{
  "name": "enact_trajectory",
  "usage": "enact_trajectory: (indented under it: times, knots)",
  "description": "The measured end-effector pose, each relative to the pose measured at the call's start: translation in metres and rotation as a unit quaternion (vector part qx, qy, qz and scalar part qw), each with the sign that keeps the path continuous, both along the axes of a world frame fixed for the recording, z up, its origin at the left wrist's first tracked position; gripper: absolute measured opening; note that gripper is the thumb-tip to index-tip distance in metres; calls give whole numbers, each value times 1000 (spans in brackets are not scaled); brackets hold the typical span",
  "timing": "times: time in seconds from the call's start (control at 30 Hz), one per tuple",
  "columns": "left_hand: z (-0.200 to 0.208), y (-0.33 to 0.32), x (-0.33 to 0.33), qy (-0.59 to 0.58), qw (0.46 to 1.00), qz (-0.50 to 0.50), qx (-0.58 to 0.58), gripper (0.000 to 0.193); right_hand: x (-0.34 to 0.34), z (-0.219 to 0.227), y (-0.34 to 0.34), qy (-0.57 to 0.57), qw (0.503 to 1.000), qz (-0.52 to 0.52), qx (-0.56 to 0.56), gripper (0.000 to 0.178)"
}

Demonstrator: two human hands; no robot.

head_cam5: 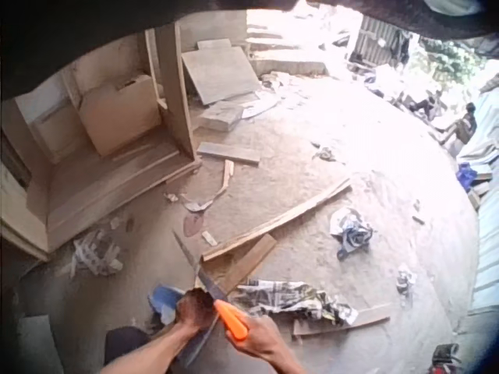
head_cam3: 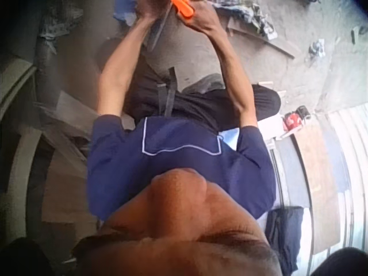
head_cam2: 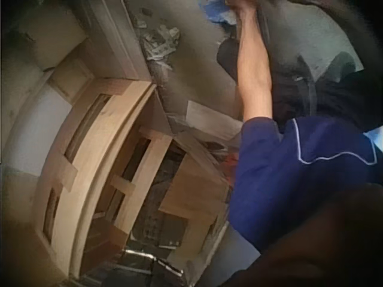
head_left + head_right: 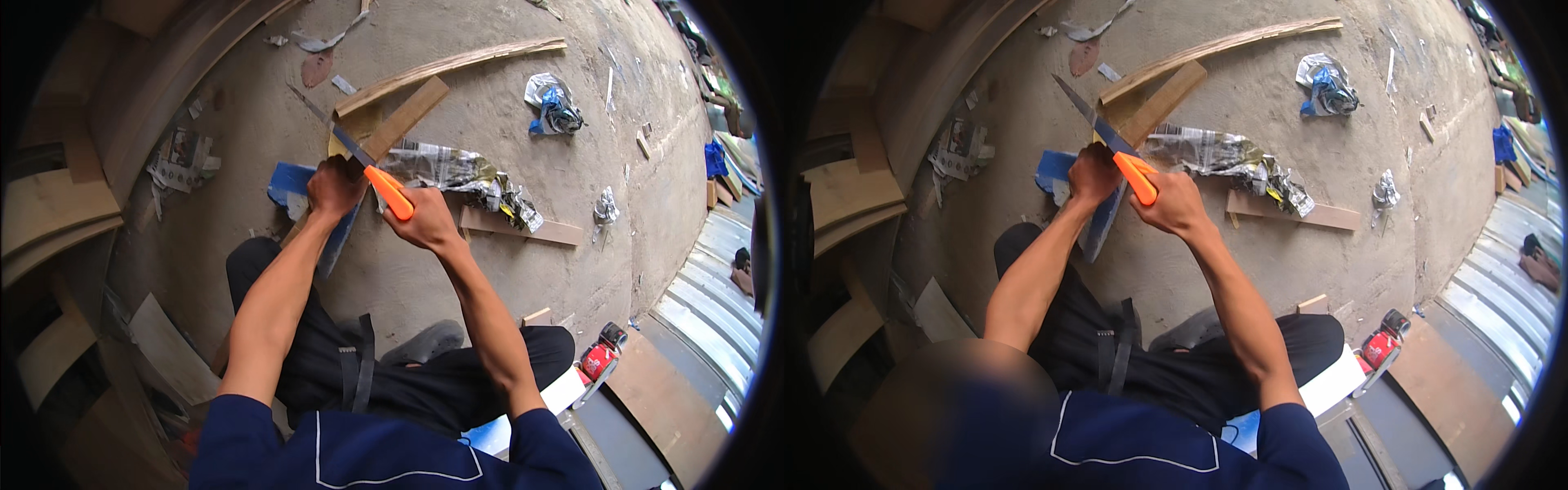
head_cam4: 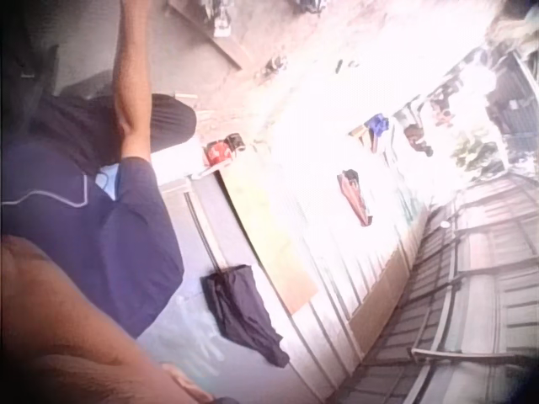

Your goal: The person sits on the floor and uses a hand saw to cut a small piece of wood. They hold the wood steady with one hand and saw with the other, producing sawdust as they work.

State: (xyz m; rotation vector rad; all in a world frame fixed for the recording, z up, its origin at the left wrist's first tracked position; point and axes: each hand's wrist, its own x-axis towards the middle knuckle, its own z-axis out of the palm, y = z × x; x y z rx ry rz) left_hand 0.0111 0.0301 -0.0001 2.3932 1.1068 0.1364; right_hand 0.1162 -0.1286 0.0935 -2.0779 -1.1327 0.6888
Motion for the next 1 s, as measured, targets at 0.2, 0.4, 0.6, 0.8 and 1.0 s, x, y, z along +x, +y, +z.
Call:
enact_trajectory:
  times: [0.2,0.4,0.6,0.8,1.0]
  knots:
    - [-4,-4,-7,-22,999,-9,39,44,-7,28,-92,101,994,-33,-30,22]
    - [0,-4,-1,-6,1000,-6,9,43,7,20,-50,57,998,-21,1,20]
    - [-7,3,-9,-31,998,-17,51,43,-5,40,-96,82,996,-19,-11,22]
    - [7,-3,1,6,1000,10,-13,44,1,18,-20,11,1000,2,-18,26]
    - [-6,2,-9,-40,998,-13,50,46,1,44,-79,67,997,8,-36,24]
